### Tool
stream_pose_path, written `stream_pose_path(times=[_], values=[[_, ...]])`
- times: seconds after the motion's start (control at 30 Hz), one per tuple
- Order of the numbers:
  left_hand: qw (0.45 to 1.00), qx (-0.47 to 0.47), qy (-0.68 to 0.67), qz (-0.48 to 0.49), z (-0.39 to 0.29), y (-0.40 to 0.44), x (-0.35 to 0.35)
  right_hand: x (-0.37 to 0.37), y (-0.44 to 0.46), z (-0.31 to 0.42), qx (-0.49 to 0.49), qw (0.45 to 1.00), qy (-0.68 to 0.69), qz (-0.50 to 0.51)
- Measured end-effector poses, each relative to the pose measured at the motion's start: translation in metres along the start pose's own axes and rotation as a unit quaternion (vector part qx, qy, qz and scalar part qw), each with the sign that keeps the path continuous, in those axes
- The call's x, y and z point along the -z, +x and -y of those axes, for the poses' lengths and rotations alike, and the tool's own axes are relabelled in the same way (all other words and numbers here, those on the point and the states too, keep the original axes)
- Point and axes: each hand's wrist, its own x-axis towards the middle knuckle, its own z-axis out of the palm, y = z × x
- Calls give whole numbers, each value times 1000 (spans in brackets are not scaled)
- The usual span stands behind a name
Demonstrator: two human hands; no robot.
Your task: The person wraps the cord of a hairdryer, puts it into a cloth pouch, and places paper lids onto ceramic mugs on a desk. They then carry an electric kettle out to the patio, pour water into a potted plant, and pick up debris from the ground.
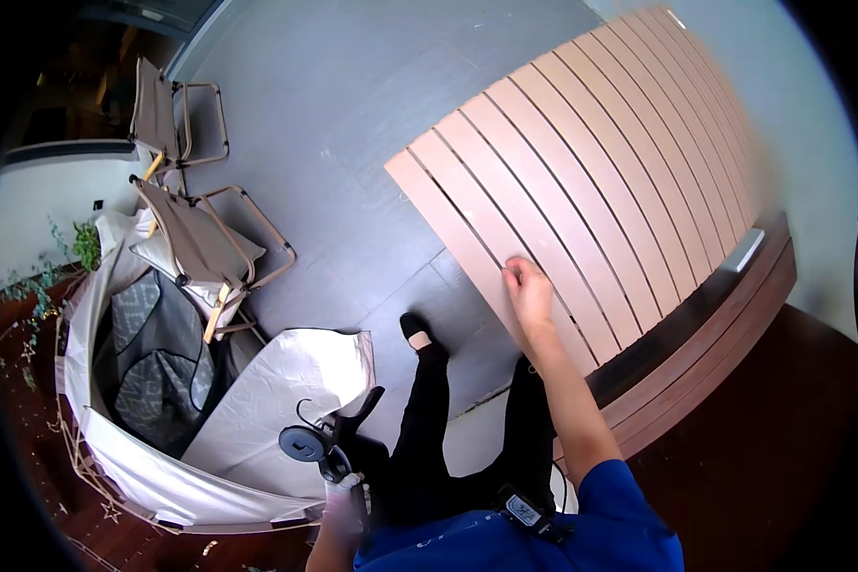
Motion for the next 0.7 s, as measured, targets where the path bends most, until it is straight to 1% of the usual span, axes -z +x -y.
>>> stream_pose_path(times=[0.03, 0.07, 0.1, 0.13, 0.2, 0.23, 0.27, 0.33, 0.37, 0.4, 0.47, 0.5, 0.53, 0.57, 0.6, 0.67, 0.7], values=[[1000, 10, 1, -23, 4, 5, 6, 0, 0, 4, -18, 1000, -12, 11], [999, 20, 0, -46, 9, 9, 13, 1, -1, 9, -9, 999, -24, 20], [998, 43, -36, -32, 7, 11, 18, -2, -2, 12, -26, 998, -48, 26], [997, 45, -52, -26, 9, 22, 27, -5, 1, 14, -41, 996, -70, 28], [1000, 7, 3, -30, 11, 45, 51, -11, -1, 8, -116, 988, 95, 31], [1000, 6, -3, -11, -1, 42, 55, -6, -4, 30, -197, 951, 233, 52], [1000, 8, -17, -6, -9, 42, 56, 0, -9, 54, -276, 888, 360, 74], [992, -121, -20, -15, -23, 46, 60, 2, -24, 88, -278, 826, 467, 148], [987, -150, -57, -18, -32, 48, 59, 5, -28, 106, -311, 795, 484, 192], [986, -150, -67, -15, -48, 49, 57, 1, -32, 123, -308, 762, 517, 239], [973, -228, 20, 30, -74, 46, 58, -12, -32, 162, -337, 729, 528, 276], [961, -268, 62, 13, -77, 62, 62, -21, -30, 183, -348, 720, 523, 294], [956, -279, 86, 6, -89, 69, 60, -30, -24, 198, -357, 711, 519, 312], [960, -270, 67, 23, -98, 71, 57, -42, -18, 202, -336, 702, 527, 340], [963, -261, 52, 38, -120, 61, 48, -53, -10, 210, -337, 685, 549, 342], [966, -253, 28, 45, -164, 43, 30, -70, 11, 228, -314, 625, 622, 353], [967, -248, 11, 57, -180, 45, 23, -79, 24, 233, -314, 623, 624, 352]])
